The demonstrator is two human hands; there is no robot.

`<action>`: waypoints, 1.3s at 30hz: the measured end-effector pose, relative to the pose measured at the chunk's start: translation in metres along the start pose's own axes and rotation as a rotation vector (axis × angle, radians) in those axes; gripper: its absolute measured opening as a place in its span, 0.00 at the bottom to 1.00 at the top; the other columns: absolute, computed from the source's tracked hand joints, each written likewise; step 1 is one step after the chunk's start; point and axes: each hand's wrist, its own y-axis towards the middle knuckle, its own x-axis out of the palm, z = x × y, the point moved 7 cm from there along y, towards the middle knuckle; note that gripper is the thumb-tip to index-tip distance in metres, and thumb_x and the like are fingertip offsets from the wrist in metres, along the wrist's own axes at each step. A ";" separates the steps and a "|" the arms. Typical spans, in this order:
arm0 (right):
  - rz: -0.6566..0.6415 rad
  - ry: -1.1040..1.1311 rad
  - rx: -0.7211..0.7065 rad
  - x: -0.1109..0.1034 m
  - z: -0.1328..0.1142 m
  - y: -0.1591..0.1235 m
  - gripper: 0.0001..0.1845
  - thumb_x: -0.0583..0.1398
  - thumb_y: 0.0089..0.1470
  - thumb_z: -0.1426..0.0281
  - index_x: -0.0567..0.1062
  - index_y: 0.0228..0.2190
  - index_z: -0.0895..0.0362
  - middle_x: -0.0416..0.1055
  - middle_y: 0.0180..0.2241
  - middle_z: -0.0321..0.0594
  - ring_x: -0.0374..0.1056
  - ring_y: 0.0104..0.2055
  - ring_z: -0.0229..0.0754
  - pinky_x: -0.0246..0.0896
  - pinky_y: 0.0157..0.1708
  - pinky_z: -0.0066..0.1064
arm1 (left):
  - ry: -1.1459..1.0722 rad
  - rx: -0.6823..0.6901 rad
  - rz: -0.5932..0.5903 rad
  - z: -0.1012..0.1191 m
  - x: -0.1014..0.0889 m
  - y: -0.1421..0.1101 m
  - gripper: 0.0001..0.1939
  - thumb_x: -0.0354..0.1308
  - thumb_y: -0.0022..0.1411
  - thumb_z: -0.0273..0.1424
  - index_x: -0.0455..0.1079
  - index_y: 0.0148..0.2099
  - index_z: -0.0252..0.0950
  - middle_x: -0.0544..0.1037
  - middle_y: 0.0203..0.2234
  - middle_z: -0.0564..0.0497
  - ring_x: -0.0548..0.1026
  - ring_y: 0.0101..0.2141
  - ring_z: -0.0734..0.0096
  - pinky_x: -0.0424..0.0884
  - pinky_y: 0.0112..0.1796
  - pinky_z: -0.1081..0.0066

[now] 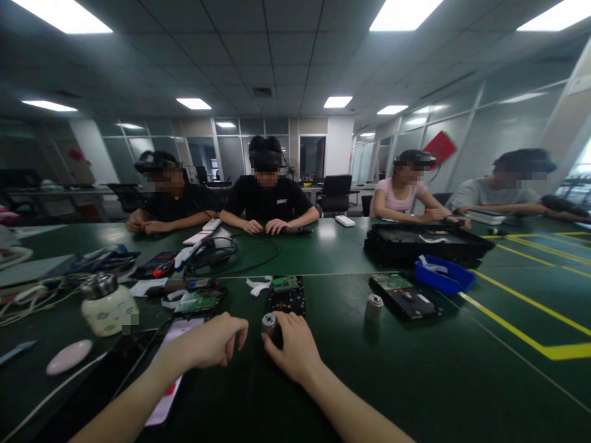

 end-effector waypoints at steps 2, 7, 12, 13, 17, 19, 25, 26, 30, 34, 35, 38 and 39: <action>0.002 0.000 0.002 0.000 0.000 0.000 0.17 0.57 0.53 0.65 0.69 0.44 0.59 0.71 0.43 0.45 0.64 0.44 0.48 0.57 0.45 0.39 | 0.028 0.005 0.021 0.003 -0.001 0.000 0.20 0.50 0.39 0.13 0.69 0.33 0.38 0.77 0.20 0.55 0.76 0.26 0.67 0.64 0.26 0.75; 0.004 0.005 0.008 0.000 0.000 0.000 0.17 0.56 0.54 0.64 0.69 0.44 0.57 0.71 0.42 0.44 0.64 0.44 0.48 0.58 0.45 0.39 | 0.071 -0.026 0.012 0.003 -0.002 -0.002 0.22 0.53 0.37 0.11 0.69 0.33 0.39 0.75 0.20 0.57 0.75 0.26 0.69 0.63 0.25 0.77; -0.009 0.008 0.017 -0.003 -0.001 0.000 0.17 0.56 0.54 0.64 0.69 0.45 0.57 0.71 0.42 0.45 0.65 0.44 0.48 0.59 0.43 0.39 | 0.089 -0.046 0.050 -0.002 -0.002 0.002 0.24 0.63 0.30 0.11 0.68 0.31 0.39 0.73 0.17 0.61 0.75 0.27 0.68 0.64 0.31 0.74; -0.014 0.009 0.020 -0.003 -0.002 0.000 0.17 0.56 0.54 0.64 0.69 0.45 0.57 0.71 0.42 0.44 0.65 0.44 0.49 0.59 0.43 0.39 | 0.090 -0.037 0.064 -0.002 -0.003 0.003 0.24 0.64 0.29 0.12 0.68 0.29 0.39 0.72 0.16 0.62 0.75 0.27 0.67 0.64 0.31 0.74; -0.011 0.008 0.013 -0.003 -0.002 0.000 0.16 0.56 0.54 0.65 0.69 0.44 0.57 0.71 0.42 0.44 0.64 0.44 0.48 0.59 0.43 0.39 | 0.083 0.003 0.110 0.002 -0.008 0.006 0.17 0.63 0.34 0.14 0.68 0.26 0.39 0.70 0.13 0.61 0.74 0.26 0.68 0.63 0.30 0.75; -0.009 0.008 0.010 -0.002 -0.002 0.000 0.16 0.56 0.53 0.65 0.69 0.44 0.57 0.71 0.42 0.44 0.64 0.43 0.48 0.58 0.43 0.38 | 0.072 0.033 0.169 0.010 -0.015 0.008 0.13 0.60 0.42 0.16 0.69 0.29 0.39 0.75 0.19 0.57 0.74 0.28 0.69 0.64 0.31 0.74; -0.003 0.022 -0.020 -0.002 -0.003 -0.001 0.16 0.57 0.53 0.66 0.68 0.44 0.56 0.70 0.41 0.43 0.64 0.42 0.47 0.58 0.42 0.37 | 0.046 0.225 0.548 0.042 -0.034 0.005 0.10 0.48 0.59 0.23 0.69 0.38 0.40 0.76 0.34 0.51 0.71 0.37 0.67 0.64 0.39 0.69; 0.005 0.021 -0.026 -0.002 -0.003 -0.001 0.16 0.57 0.53 0.66 0.68 0.45 0.57 0.70 0.41 0.43 0.64 0.42 0.47 0.58 0.42 0.37 | 0.036 0.248 0.570 0.044 -0.033 0.005 0.11 0.48 0.59 0.22 0.69 0.38 0.40 0.76 0.34 0.52 0.71 0.36 0.67 0.64 0.39 0.69; 0.012 0.019 -0.042 -0.001 -0.003 -0.001 0.16 0.57 0.53 0.67 0.68 0.45 0.57 0.70 0.40 0.43 0.64 0.42 0.46 0.58 0.42 0.36 | -0.002 0.291 0.572 0.044 -0.023 0.008 0.11 0.48 0.60 0.23 0.70 0.38 0.41 0.76 0.34 0.53 0.71 0.37 0.68 0.65 0.40 0.70; 0.024 0.019 -0.049 -0.001 -0.002 -0.002 0.16 0.57 0.53 0.67 0.67 0.44 0.57 0.70 0.40 0.42 0.65 0.41 0.46 0.58 0.41 0.36 | -0.021 0.301 0.605 0.044 -0.020 0.009 0.12 0.48 0.60 0.22 0.70 0.37 0.40 0.77 0.33 0.53 0.71 0.36 0.68 0.66 0.39 0.70; 0.026 0.019 -0.051 -0.001 -0.002 -0.002 0.16 0.57 0.53 0.67 0.67 0.44 0.57 0.70 0.40 0.42 0.65 0.41 0.46 0.58 0.41 0.36 | -0.029 0.300 0.609 0.044 -0.020 0.009 0.12 0.48 0.60 0.22 0.71 0.37 0.40 0.77 0.33 0.53 0.71 0.36 0.68 0.66 0.39 0.69; 0.025 0.017 -0.055 0.000 -0.001 -0.002 0.16 0.57 0.53 0.67 0.67 0.44 0.57 0.70 0.39 0.42 0.64 0.41 0.46 0.58 0.41 0.36 | -0.075 0.281 0.606 0.042 -0.021 0.010 0.12 0.48 0.59 0.22 0.72 0.36 0.40 0.77 0.33 0.53 0.72 0.36 0.67 0.66 0.40 0.69; 0.024 0.016 -0.055 0.000 -0.001 -0.002 0.16 0.57 0.53 0.67 0.68 0.44 0.57 0.70 0.39 0.42 0.64 0.41 0.46 0.58 0.41 0.36 | -0.100 0.276 0.600 0.042 -0.021 0.010 0.13 0.49 0.58 0.22 0.72 0.36 0.41 0.78 0.33 0.54 0.72 0.37 0.68 0.66 0.41 0.69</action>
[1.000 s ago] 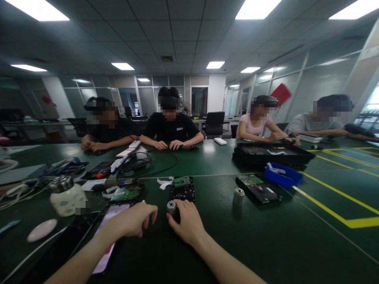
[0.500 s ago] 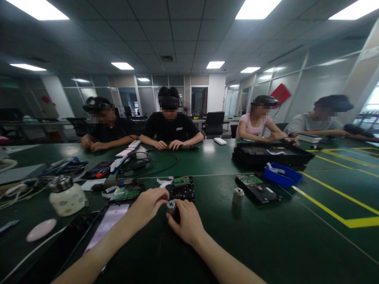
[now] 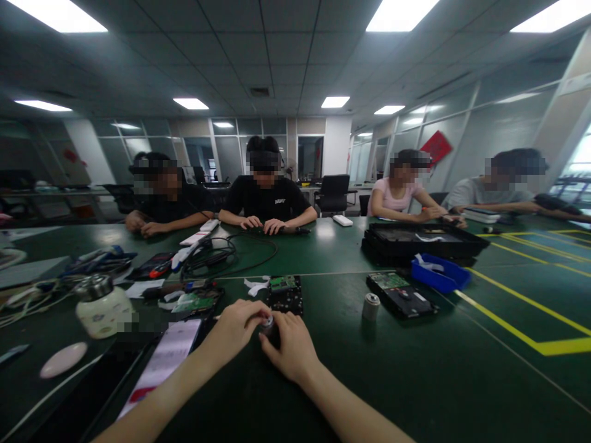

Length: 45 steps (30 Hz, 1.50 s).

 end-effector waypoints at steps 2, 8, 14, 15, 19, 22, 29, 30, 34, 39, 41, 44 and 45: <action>-0.003 -0.004 0.005 0.000 0.000 0.000 0.16 0.57 0.53 0.68 0.68 0.44 0.58 0.70 0.40 0.43 0.64 0.41 0.46 0.58 0.42 0.36 | -0.065 -0.015 -0.009 -0.001 0.000 0.001 0.12 0.51 0.56 0.22 0.73 0.36 0.41 0.78 0.32 0.55 0.73 0.36 0.69 0.66 0.41 0.69; -0.006 0.011 0.015 0.000 0.000 0.001 0.18 0.57 0.53 0.67 0.67 0.46 0.58 0.70 0.41 0.44 0.64 0.42 0.46 0.57 0.43 0.37 | -0.102 -0.023 -0.011 -0.003 0.001 0.001 0.10 0.54 0.55 0.23 0.74 0.36 0.41 0.79 0.32 0.55 0.74 0.36 0.68 0.65 0.42 0.68; -0.012 -0.003 0.009 0.002 0.002 0.000 0.20 0.57 0.53 0.67 0.66 0.48 0.59 0.70 0.40 0.44 0.64 0.41 0.47 0.57 0.42 0.37 | -0.123 -0.025 0.024 -0.002 0.001 0.000 0.10 0.54 0.55 0.24 0.72 0.38 0.41 0.78 0.33 0.54 0.73 0.37 0.67 0.66 0.42 0.67; -0.014 -0.003 0.010 0.003 0.002 0.000 0.19 0.57 0.53 0.67 0.67 0.47 0.59 0.70 0.40 0.44 0.64 0.41 0.47 0.57 0.42 0.37 | -0.152 -0.024 0.039 -0.001 0.001 0.000 0.09 0.54 0.55 0.24 0.72 0.37 0.41 0.78 0.33 0.54 0.73 0.37 0.68 0.66 0.42 0.68; -0.018 0.005 0.012 0.003 0.003 0.000 0.15 0.57 0.53 0.68 0.68 0.43 0.58 0.70 0.40 0.43 0.64 0.42 0.47 0.57 0.43 0.37 | -0.360 -0.069 0.114 -0.009 0.003 0.003 0.07 0.54 0.54 0.24 0.70 0.36 0.38 0.77 0.31 0.53 0.74 0.34 0.71 0.68 0.39 0.71; -0.023 0.010 0.021 0.003 0.002 0.001 0.16 0.57 0.53 0.68 0.68 0.44 0.58 0.70 0.42 0.44 0.64 0.43 0.47 0.56 0.44 0.37 | -0.502 -0.126 0.146 -0.020 0.009 0.004 0.05 0.55 0.54 0.25 0.70 0.35 0.36 0.77 0.30 0.52 0.75 0.33 0.71 0.70 0.37 0.72; -0.037 0.002 0.032 0.002 0.003 0.001 0.17 0.56 0.53 0.67 0.68 0.45 0.58 0.70 0.42 0.44 0.63 0.44 0.47 0.55 0.45 0.37 | -0.505 -0.129 0.106 -0.024 0.014 0.003 0.11 0.53 0.57 0.26 0.75 0.40 0.40 0.79 0.37 0.53 0.75 0.39 0.70 0.68 0.44 0.72; -0.039 0.000 0.031 0.003 0.003 0.001 0.16 0.56 0.54 0.67 0.68 0.45 0.58 0.70 0.42 0.44 0.63 0.44 0.47 0.55 0.45 0.37 | -0.499 -0.129 0.108 -0.023 0.013 0.003 0.10 0.54 0.57 0.27 0.75 0.39 0.39 0.80 0.36 0.53 0.76 0.39 0.71 0.69 0.43 0.73; -0.040 -0.001 0.029 0.003 0.003 0.000 0.16 0.56 0.54 0.67 0.68 0.44 0.58 0.70 0.42 0.44 0.63 0.43 0.47 0.56 0.44 0.37 | -0.475 -0.145 0.129 -0.021 0.009 0.003 0.06 0.58 0.54 0.27 0.75 0.34 0.38 0.80 0.31 0.54 0.76 0.33 0.71 0.70 0.38 0.74; -0.033 0.018 0.023 0.001 0.001 0.000 0.16 0.56 0.53 0.67 0.68 0.44 0.57 0.70 0.43 0.43 0.63 0.43 0.47 0.55 0.45 0.37 | -0.428 -0.157 0.128 -0.023 0.008 0.002 0.05 0.58 0.51 0.24 0.72 0.26 0.37 0.79 0.27 0.54 0.76 0.32 0.71 0.70 0.38 0.74; -0.041 0.028 0.024 0.000 0.001 0.000 0.16 0.56 0.53 0.68 0.68 0.45 0.56 0.69 0.43 0.42 0.63 0.44 0.47 0.56 0.44 0.36 | -0.425 -0.154 0.121 -0.024 0.007 0.002 0.07 0.57 0.51 0.22 0.70 0.23 0.37 0.79 0.27 0.54 0.77 0.33 0.71 0.69 0.38 0.74; -0.045 0.030 0.036 0.000 0.000 0.000 0.16 0.56 0.54 0.68 0.68 0.45 0.56 0.69 0.43 0.42 0.63 0.44 0.47 0.56 0.44 0.36 | -0.394 -0.149 0.120 -0.023 0.003 0.002 0.04 0.59 0.49 0.24 0.72 0.25 0.38 0.79 0.30 0.54 0.76 0.36 0.69 0.68 0.41 0.71; -0.041 0.030 0.039 -0.001 0.001 0.000 0.16 0.56 0.53 0.68 0.68 0.45 0.57 0.69 0.43 0.43 0.63 0.44 0.47 0.56 0.45 0.36 | -0.357 -0.155 0.128 -0.023 0.000 0.002 0.02 0.61 0.48 0.26 0.73 0.27 0.39 0.79 0.31 0.54 0.75 0.37 0.67 0.67 0.42 0.69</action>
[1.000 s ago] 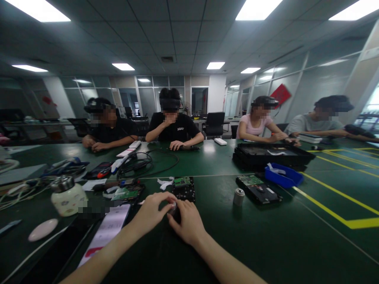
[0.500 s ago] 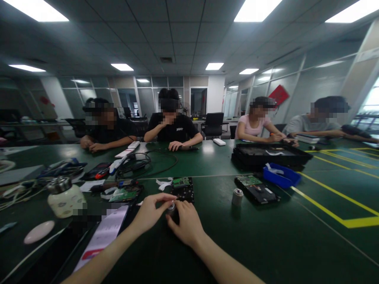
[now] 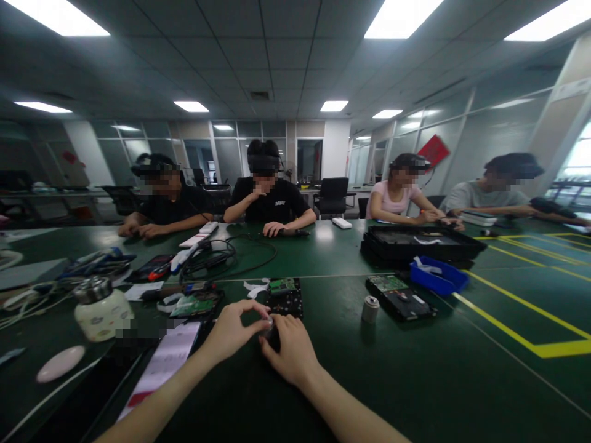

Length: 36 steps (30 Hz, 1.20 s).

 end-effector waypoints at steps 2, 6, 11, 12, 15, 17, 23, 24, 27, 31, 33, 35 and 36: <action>0.007 0.000 0.000 0.000 0.000 0.001 0.16 0.56 0.53 0.68 0.68 0.45 0.57 0.69 0.43 0.43 0.63 0.44 0.47 0.56 0.45 0.36 | 0.074 -0.014 0.026 0.001 -0.004 0.000 0.06 0.64 0.46 0.30 0.73 0.31 0.39 0.79 0.31 0.53 0.75 0.38 0.64 0.66 0.43 0.65; -0.004 -0.013 -0.001 0.001 0.001 0.001 0.16 0.57 0.51 0.70 0.68 0.44 0.58 0.70 0.42 0.44 0.63 0.43 0.47 0.56 0.44 0.36 | -0.001 -0.010 -0.060 0.004 0.003 -0.001 0.17 0.67 0.43 0.31 0.72 0.38 0.40 0.79 0.33 0.53 0.75 0.39 0.64 0.66 0.45 0.66; -0.014 -0.028 0.001 0.002 0.001 0.000 0.18 0.58 0.49 0.72 0.68 0.44 0.59 0.69 0.42 0.45 0.63 0.44 0.48 0.56 0.45 0.37 | -0.031 0.038 -0.096 0.007 0.009 -0.003 0.22 0.68 0.41 0.32 0.72 0.42 0.42 0.76 0.41 0.50 0.72 0.44 0.63 0.64 0.48 0.65; -0.009 -0.023 -0.002 0.002 0.001 0.000 0.17 0.57 0.50 0.71 0.68 0.44 0.58 0.69 0.42 0.44 0.63 0.44 0.47 0.55 0.46 0.37 | 0.018 0.034 -0.053 0.006 0.006 -0.003 0.20 0.67 0.42 0.33 0.73 0.41 0.42 0.76 0.40 0.50 0.72 0.44 0.62 0.64 0.48 0.63; -0.002 -0.018 0.001 0.001 0.000 0.001 0.15 0.56 0.53 0.68 0.68 0.44 0.57 0.69 0.43 0.43 0.63 0.44 0.47 0.56 0.45 0.36 | 0.101 -0.016 0.026 0.003 -0.003 -0.001 0.11 0.63 0.48 0.34 0.73 0.37 0.41 0.78 0.32 0.51 0.74 0.40 0.62 0.66 0.44 0.63; -0.002 -0.022 0.004 0.001 0.000 0.001 0.16 0.56 0.53 0.68 0.68 0.45 0.57 0.70 0.43 0.43 0.63 0.44 0.47 0.56 0.45 0.36 | 0.055 -0.051 0.003 0.001 -0.003 0.000 0.09 0.61 0.50 0.32 0.71 0.37 0.40 0.79 0.28 0.53 0.76 0.36 0.65 0.67 0.42 0.66; 0.001 -0.024 -0.018 0.002 0.001 0.000 0.17 0.56 0.52 0.69 0.68 0.45 0.58 0.69 0.43 0.44 0.63 0.44 0.47 0.56 0.45 0.37 | -0.007 0.015 -0.110 0.011 0.006 -0.002 0.13 0.57 0.51 0.25 0.71 0.41 0.39 0.78 0.38 0.52 0.75 0.41 0.68 0.66 0.45 0.70; 0.003 -0.025 -0.023 0.002 0.001 0.000 0.17 0.56 0.52 0.69 0.67 0.45 0.58 0.69 0.43 0.44 0.63 0.44 0.47 0.56 0.46 0.37 | 0.033 0.037 -0.098 0.013 0.006 -0.003 0.14 0.58 0.50 0.25 0.71 0.41 0.40 0.77 0.39 0.51 0.73 0.42 0.67 0.65 0.46 0.68; 0.019 -0.019 -0.020 0.002 0.002 0.000 0.17 0.56 0.52 0.70 0.67 0.45 0.59 0.69 0.43 0.45 0.63 0.44 0.47 0.56 0.46 0.37 | 0.155 0.060 -0.010 0.013 0.004 -0.005 0.12 0.60 0.50 0.28 0.72 0.39 0.41 0.77 0.36 0.52 0.71 0.43 0.62 0.64 0.46 0.62; 0.016 -0.020 -0.016 0.002 0.002 0.001 0.16 0.56 0.53 0.69 0.68 0.44 0.58 0.70 0.42 0.43 0.64 0.43 0.47 0.56 0.44 0.36 | 0.080 0.026 0.011 0.007 0.007 -0.003 0.07 0.59 0.52 0.28 0.72 0.36 0.40 0.78 0.29 0.54 0.74 0.37 0.66 0.66 0.42 0.66; 0.008 -0.020 -0.020 0.002 0.001 0.001 0.16 0.56 0.53 0.68 0.68 0.44 0.57 0.70 0.41 0.43 0.64 0.43 0.47 0.56 0.43 0.36 | -0.014 0.010 0.004 0.006 0.005 0.000 0.06 0.57 0.52 0.27 0.71 0.35 0.38 0.78 0.29 0.53 0.75 0.33 0.70 0.68 0.39 0.70; 0.004 -0.020 -0.017 0.002 0.000 0.001 0.16 0.57 0.53 0.67 0.68 0.44 0.57 0.70 0.41 0.43 0.64 0.42 0.47 0.57 0.43 0.36 | -0.078 -0.007 -0.019 0.009 -0.002 0.003 0.05 0.57 0.52 0.26 0.70 0.35 0.37 0.79 0.29 0.53 0.76 0.32 0.71 0.69 0.37 0.72; 0.007 -0.021 -0.012 0.001 0.000 0.001 0.16 0.56 0.53 0.67 0.68 0.45 0.57 0.70 0.41 0.43 0.64 0.42 0.47 0.57 0.43 0.36 | -0.091 -0.016 -0.050 0.011 -0.008 0.004 0.06 0.57 0.51 0.26 0.69 0.35 0.37 0.79 0.28 0.53 0.77 0.33 0.71 0.69 0.37 0.72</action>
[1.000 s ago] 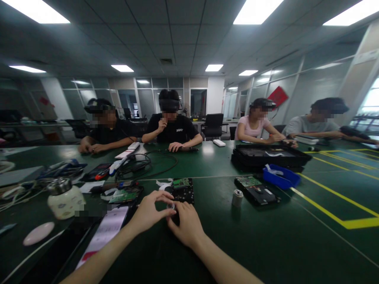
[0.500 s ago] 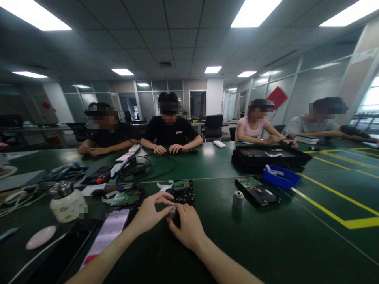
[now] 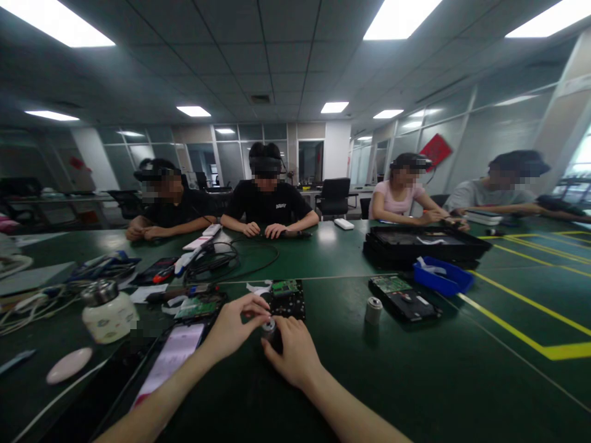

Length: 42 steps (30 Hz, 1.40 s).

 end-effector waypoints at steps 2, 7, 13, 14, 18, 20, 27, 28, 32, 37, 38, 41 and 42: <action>0.004 -0.004 0.013 -0.001 0.000 0.000 0.16 0.57 0.53 0.66 0.68 0.44 0.58 0.70 0.41 0.43 0.64 0.42 0.47 0.57 0.43 0.36 | 0.020 -0.030 -0.124 0.006 -0.009 -0.001 0.10 0.57 0.50 0.24 0.68 0.37 0.37 0.80 0.28 0.53 0.78 0.33 0.71 0.69 0.37 0.73; -0.002 -0.012 0.039 -0.002 -0.001 0.001 0.17 0.57 0.53 0.65 0.68 0.45 0.57 0.70 0.41 0.44 0.64 0.43 0.47 0.58 0.44 0.37 | 0.259 -0.243 -0.555 -0.007 -0.017 -0.024 0.14 0.58 0.42 0.20 0.69 0.34 0.37 0.80 0.25 0.53 0.78 0.28 0.66 0.68 0.26 0.75; -0.013 -0.021 0.053 -0.002 0.000 0.001 0.18 0.57 0.53 0.64 0.68 0.46 0.58 0.70 0.43 0.45 0.64 0.45 0.49 0.58 0.45 0.39 | 0.482 -0.277 -0.704 -0.024 0.003 -0.039 0.18 0.52 0.38 0.13 0.67 0.30 0.39 0.79 0.18 0.59 0.78 0.24 0.70 0.69 0.32 0.73; -0.011 -0.023 0.051 -0.002 0.000 0.001 0.18 0.57 0.53 0.64 0.68 0.46 0.58 0.70 0.43 0.45 0.64 0.45 0.48 0.58 0.45 0.39 | 0.508 -0.272 -0.696 -0.024 0.005 -0.039 0.18 0.51 0.38 0.13 0.67 0.29 0.39 0.78 0.17 0.60 0.78 0.24 0.70 0.69 0.32 0.74; -0.011 -0.022 0.050 0.000 0.000 0.001 0.18 0.56 0.53 0.64 0.68 0.46 0.58 0.70 0.43 0.45 0.64 0.45 0.48 0.57 0.46 0.38 | 0.559 -0.267 -0.656 -0.025 0.008 -0.036 0.17 0.52 0.34 0.12 0.66 0.25 0.39 0.76 0.15 0.60 0.77 0.23 0.69 0.68 0.29 0.76; -0.014 -0.019 0.055 -0.001 0.000 0.001 0.18 0.56 0.54 0.64 0.68 0.45 0.57 0.70 0.44 0.44 0.64 0.46 0.48 0.57 0.46 0.38 | 0.573 -0.285 -0.655 -0.027 0.007 -0.036 0.16 0.54 0.33 0.12 0.66 0.24 0.38 0.76 0.15 0.59 0.76 0.22 0.69 0.66 0.25 0.77; -0.018 -0.016 0.053 -0.002 0.000 0.001 0.17 0.56 0.53 0.64 0.69 0.44 0.58 0.71 0.41 0.44 0.64 0.43 0.48 0.58 0.44 0.38 | 0.652 -0.288 -0.571 -0.025 -0.012 -0.029 0.16 0.64 0.29 0.16 0.69 0.23 0.39 0.76 0.17 0.59 0.75 0.23 0.70 0.63 0.23 0.78; -0.019 -0.017 0.054 -0.002 0.000 0.001 0.17 0.57 0.53 0.64 0.69 0.44 0.57 0.71 0.41 0.44 0.65 0.43 0.48 0.58 0.44 0.38 | 0.673 -0.297 -0.553 -0.026 -0.014 -0.028 0.15 0.66 0.28 0.18 0.69 0.21 0.39 0.76 0.17 0.59 0.75 0.23 0.70 0.63 0.23 0.77; -0.015 0.001 0.058 -0.003 0.000 0.001 0.17 0.56 0.53 0.64 0.69 0.45 0.56 0.71 0.41 0.43 0.64 0.43 0.48 0.58 0.45 0.38 | 0.725 -0.340 -0.542 -0.036 -0.014 -0.030 0.14 0.69 0.22 0.20 0.67 0.12 0.39 0.72 0.11 0.58 0.73 0.20 0.68 0.64 0.23 0.75; -0.003 0.008 0.049 -0.002 0.001 0.001 0.17 0.56 0.54 0.65 0.68 0.45 0.57 0.70 0.43 0.43 0.64 0.44 0.47 0.56 0.46 0.38 | 0.649 -0.331 -0.541 -0.037 -0.010 -0.025 0.09 0.66 0.33 0.22 0.70 0.13 0.38 0.71 0.09 0.56 0.70 0.14 0.71 0.64 0.21 0.75; -0.005 0.007 0.050 -0.001 0.001 0.001 0.17 0.56 0.54 0.65 0.68 0.45 0.57 0.70 0.43 0.43 0.64 0.44 0.48 0.56 0.46 0.38 | 0.646 -0.299 -0.503 -0.033 -0.012 -0.020 0.06 0.65 0.36 0.23 0.72 0.17 0.38 0.73 0.12 0.55 0.72 0.17 0.70 0.64 0.23 0.74; 0.000 0.007 0.049 -0.001 0.002 0.001 0.17 0.57 0.53 0.65 0.68 0.45 0.57 0.70 0.42 0.43 0.63 0.44 0.48 0.56 0.45 0.38 | 0.632 -0.164 -0.346 -0.012 -0.015 -0.007 0.05 0.61 0.47 0.29 0.76 0.30 0.39 0.79 0.24 0.52 0.75 0.28 0.67 0.65 0.31 0.73; 0.000 0.011 0.043 0.000 0.002 0.001 0.17 0.57 0.53 0.65 0.68 0.45 0.57 0.70 0.42 0.43 0.63 0.44 0.48 0.56 0.45 0.38 | 0.621 -0.108 -0.287 -0.005 -0.014 -0.004 0.07 0.59 0.50 0.30 0.76 0.34 0.40 0.79 0.26 0.51 0.75 0.30 0.67 0.65 0.34 0.72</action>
